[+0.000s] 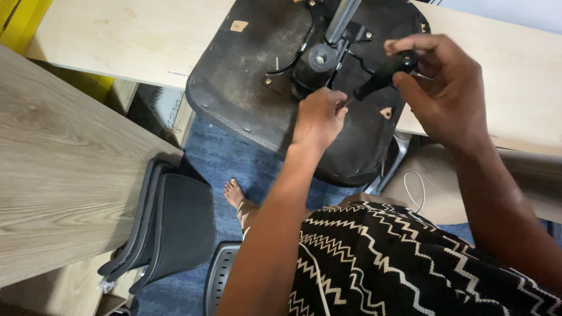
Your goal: The person uses a screwdriver to tighten screws on the underside of an overturned chair, securing the central gas-lift mechanism to the seat base. The person works on multiple fasteners around the central column.
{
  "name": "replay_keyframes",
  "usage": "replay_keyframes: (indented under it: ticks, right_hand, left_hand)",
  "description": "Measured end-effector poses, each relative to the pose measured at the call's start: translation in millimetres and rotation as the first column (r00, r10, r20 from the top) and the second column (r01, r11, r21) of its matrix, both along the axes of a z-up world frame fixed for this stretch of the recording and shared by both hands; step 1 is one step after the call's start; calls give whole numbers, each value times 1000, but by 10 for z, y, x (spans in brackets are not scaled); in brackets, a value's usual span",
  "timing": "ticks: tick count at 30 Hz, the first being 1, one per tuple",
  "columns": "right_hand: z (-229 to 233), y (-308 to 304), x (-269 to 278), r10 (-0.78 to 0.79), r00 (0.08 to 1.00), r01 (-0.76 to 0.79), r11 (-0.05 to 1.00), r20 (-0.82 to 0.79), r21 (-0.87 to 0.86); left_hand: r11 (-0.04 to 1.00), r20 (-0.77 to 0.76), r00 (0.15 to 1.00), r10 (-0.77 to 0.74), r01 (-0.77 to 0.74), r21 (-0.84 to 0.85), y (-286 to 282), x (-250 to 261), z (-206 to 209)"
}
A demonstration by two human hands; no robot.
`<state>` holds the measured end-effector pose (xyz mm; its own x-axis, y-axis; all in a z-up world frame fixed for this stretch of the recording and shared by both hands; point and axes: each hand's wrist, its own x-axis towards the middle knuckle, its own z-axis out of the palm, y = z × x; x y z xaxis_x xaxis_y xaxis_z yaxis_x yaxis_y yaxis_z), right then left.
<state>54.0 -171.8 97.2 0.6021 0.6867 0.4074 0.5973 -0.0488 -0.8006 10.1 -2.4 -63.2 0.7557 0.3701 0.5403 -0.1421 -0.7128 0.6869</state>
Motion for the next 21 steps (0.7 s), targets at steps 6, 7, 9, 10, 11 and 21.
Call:
replay_keyframes:
  ticks: [6,7,9,10,11,21]
  right_hand:
    - [-12,90,-36,-65,972,92,989,224,-114]
    - [5,92,-36,-80,978,104,988,191,-117]
    - [37,81,-51,-113,987,128,983,118,-128]
    - [38,84,-56,-107,992,113,989,66,-90]
    - [37,86,-60,-99,995,100,994,14,-52]
    - [-31,99,-49,-110,988,117,991,109,-62]
  left_hand:
    - [994,-230,971,-61,37,-107,32,-7,16]
    - [994,-224,973,-55,31,-108,29,1,16]
    - [993,-219,975,-46,22,-112,6,-6,-1]
    - [993,-231,972,-48,21,-119,-1,2,-14]
    - [992,-243,969,-50,20,-127,-9,12,-30]
    - [995,-266,964,14,-40,-93,-28,37,-120]
